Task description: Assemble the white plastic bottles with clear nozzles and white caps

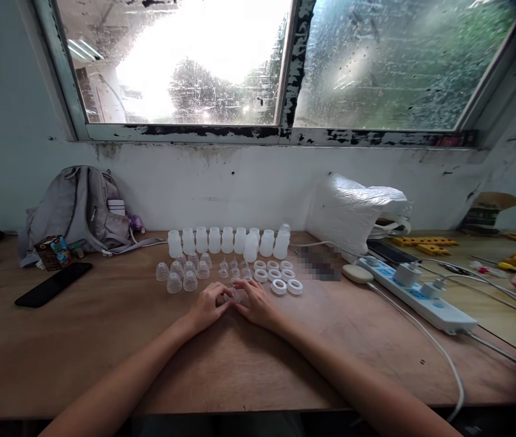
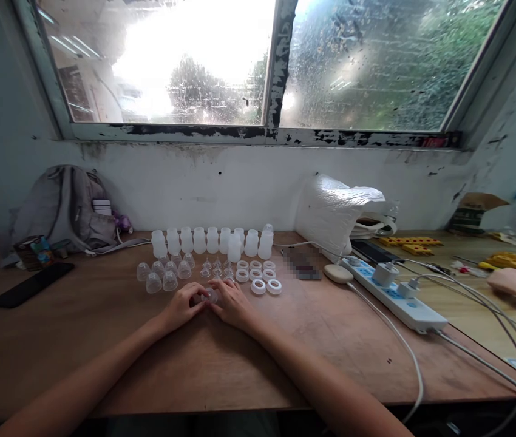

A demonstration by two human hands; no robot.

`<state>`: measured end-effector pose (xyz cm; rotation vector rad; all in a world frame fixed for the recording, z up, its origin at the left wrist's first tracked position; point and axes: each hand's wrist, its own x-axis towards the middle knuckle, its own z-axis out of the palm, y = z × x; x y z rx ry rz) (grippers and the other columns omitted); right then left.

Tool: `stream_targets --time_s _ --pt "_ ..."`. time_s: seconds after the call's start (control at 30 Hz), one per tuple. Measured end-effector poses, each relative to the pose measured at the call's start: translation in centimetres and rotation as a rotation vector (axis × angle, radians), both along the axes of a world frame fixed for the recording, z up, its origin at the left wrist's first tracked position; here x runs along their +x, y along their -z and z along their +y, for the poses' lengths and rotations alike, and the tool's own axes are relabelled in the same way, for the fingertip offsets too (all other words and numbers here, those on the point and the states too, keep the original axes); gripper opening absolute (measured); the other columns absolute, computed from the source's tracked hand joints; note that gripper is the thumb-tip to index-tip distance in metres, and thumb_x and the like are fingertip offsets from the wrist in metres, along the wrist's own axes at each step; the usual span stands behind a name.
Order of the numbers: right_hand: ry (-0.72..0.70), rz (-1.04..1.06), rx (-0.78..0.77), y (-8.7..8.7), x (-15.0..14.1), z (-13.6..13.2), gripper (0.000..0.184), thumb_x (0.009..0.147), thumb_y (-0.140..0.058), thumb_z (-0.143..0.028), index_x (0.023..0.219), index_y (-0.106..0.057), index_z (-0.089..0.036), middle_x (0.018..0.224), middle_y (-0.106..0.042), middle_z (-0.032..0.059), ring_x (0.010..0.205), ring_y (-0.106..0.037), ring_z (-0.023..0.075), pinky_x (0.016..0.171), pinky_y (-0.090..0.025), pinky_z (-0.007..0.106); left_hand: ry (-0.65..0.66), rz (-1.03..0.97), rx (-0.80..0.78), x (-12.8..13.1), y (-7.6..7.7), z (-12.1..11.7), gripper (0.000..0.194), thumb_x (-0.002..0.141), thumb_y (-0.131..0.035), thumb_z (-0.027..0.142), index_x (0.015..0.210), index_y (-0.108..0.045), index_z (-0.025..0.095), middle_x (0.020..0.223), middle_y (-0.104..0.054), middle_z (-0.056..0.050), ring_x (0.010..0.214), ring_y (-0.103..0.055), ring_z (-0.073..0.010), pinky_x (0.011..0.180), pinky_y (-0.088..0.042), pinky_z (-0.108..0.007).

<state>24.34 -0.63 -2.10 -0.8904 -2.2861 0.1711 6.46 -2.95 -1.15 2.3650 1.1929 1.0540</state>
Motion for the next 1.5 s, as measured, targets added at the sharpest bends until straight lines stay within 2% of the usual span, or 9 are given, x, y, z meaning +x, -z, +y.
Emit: stream_targets --time_s 0.2,0.43,0.57,0.67,0.77,0.97,1.13,1.37,1.5 --pt "-0.053 0.042 0.07 -0.5 -0.2 -0.3 0.039 0.07 -0.057 -0.023 0.108 -0.048 -0.02 0.097 -0.055 0.0065 0.091 -0.049 0.0204 0.083 -0.038 0.037 -0.075 -0.146 0.026 0.0 0.4 0.4 0.014 0.079 -0.048 0.028 0.079 -0.055 0.016 0.074 -0.057 -0.001 0.068 -0.052 -0.0117 0.064 -0.043 -0.024" --pt "-0.103 0.08 0.047 -0.8 -0.5 0.0 0.044 0.065 -0.057 -0.015 0.108 -0.049 -0.021 0.097 -0.052 0.0061 0.091 -0.047 0.0196 0.082 -0.04 0.034 -0.087 -0.225 0.1 0.2 0.5 0.1 0.014 0.082 -0.044 0.029 0.081 -0.053 0.017 0.081 -0.058 -0.001 0.074 -0.053 -0.0114 0.067 -0.043 -0.024" --pt "-0.1 0.115 -0.026 -1.2 -0.6 -0.2 0.041 0.061 -0.058 -0.012 0.1 -0.049 -0.02 0.095 -0.052 0.0055 0.091 -0.048 0.0194 0.081 -0.04 0.034 -0.093 -0.225 0.154 0.2 0.5 0.2 0.013 0.082 -0.045 0.028 0.081 -0.052 0.017 0.082 -0.059 -0.002 0.077 -0.054 -0.0121 0.07 -0.044 -0.025" --pt "-0.128 0.152 -0.155 -1.1 -0.4 -0.6 0.04 0.061 -0.059 -0.016 0.099 -0.046 -0.019 0.094 -0.054 0.0045 0.088 -0.051 0.0173 0.077 -0.042 0.03 -0.008 -0.143 0.21 0.0 0.5 0.2 0.011 0.082 -0.045 0.025 0.082 -0.053 0.017 0.081 -0.06 -0.002 0.079 -0.054 -0.0121 0.073 -0.044 -0.026" --pt "-0.171 0.154 -0.236 -0.8 -0.4 -0.8 0.044 0.066 -0.058 -0.021 0.107 -0.042 -0.019 0.098 -0.056 0.0044 0.087 -0.053 0.0156 0.076 -0.043 0.028 0.056 -0.072 0.294 -0.4 0.4 0.1 0.011 0.082 -0.045 0.021 0.082 -0.054 0.017 0.081 -0.06 -0.002 0.079 -0.054 -0.0121 0.073 -0.045 -0.026" --pt "-0.117 -0.003 -0.075 -0.8 -0.5 -0.3 0.04 0.067 -0.06 -0.025 0.106 -0.051 -0.021 0.102 -0.059 0.0047 0.094 -0.053 0.0182 0.082 -0.04 0.03 0.103 -0.015 0.501 -0.4 0.4 -0.1 0.01 0.081 -0.045 0.015 0.076 -0.054 0.016 0.074 -0.061 -0.002 0.073 -0.054 -0.0119 0.067 -0.046 -0.024" --pt "-0.088 -0.083 0.091 -0.7 -0.3 -0.1 0.043 0.069 -0.058 -0.024 0.111 -0.049 -0.02 0.101 -0.06 0.0065 0.095 -0.052 0.0197 0.084 -0.037 0.033 0.126 0.041 0.617 -0.2 0.5 -0.1 0.009 0.08 -0.045 0.011 0.076 -0.053 0.015 0.072 -0.062 -0.002 0.072 -0.054 -0.0122 0.066 -0.047 -0.024" --pt "-0.071 -0.113 0.175 -0.8 -0.5 -0.3 0.041 0.072 -0.056 -0.03 0.11 -0.049 -0.018 0.101 -0.059 0.0084 0.093 -0.052 0.0202 0.085 -0.037 0.035 0.156 0.122 0.643 -0.5 0.8 -0.2 0.01 0.079 -0.045 0.008 0.076 -0.052 0.015 0.07 -0.06 -0.002 0.071 -0.053 -0.0126 0.065 -0.046 -0.026" --pt "-0.081 -0.054 0.14 -0.7 -0.4 -0.2 0.041 0.073 -0.056 -0.03 0.112 -0.047 -0.02 0.1 -0.059 0.0074 0.093 -0.052 0.0202 0.085 -0.037 0.035 0.129 0.026 0.602 -0.2 0.6 -0.4 0.009 0.078 -0.046 0.009 0.078 -0.052 0.016 0.071 -0.059 -0.002 0.071 -0.052 -0.0121 0.065 -0.046 -0.025"
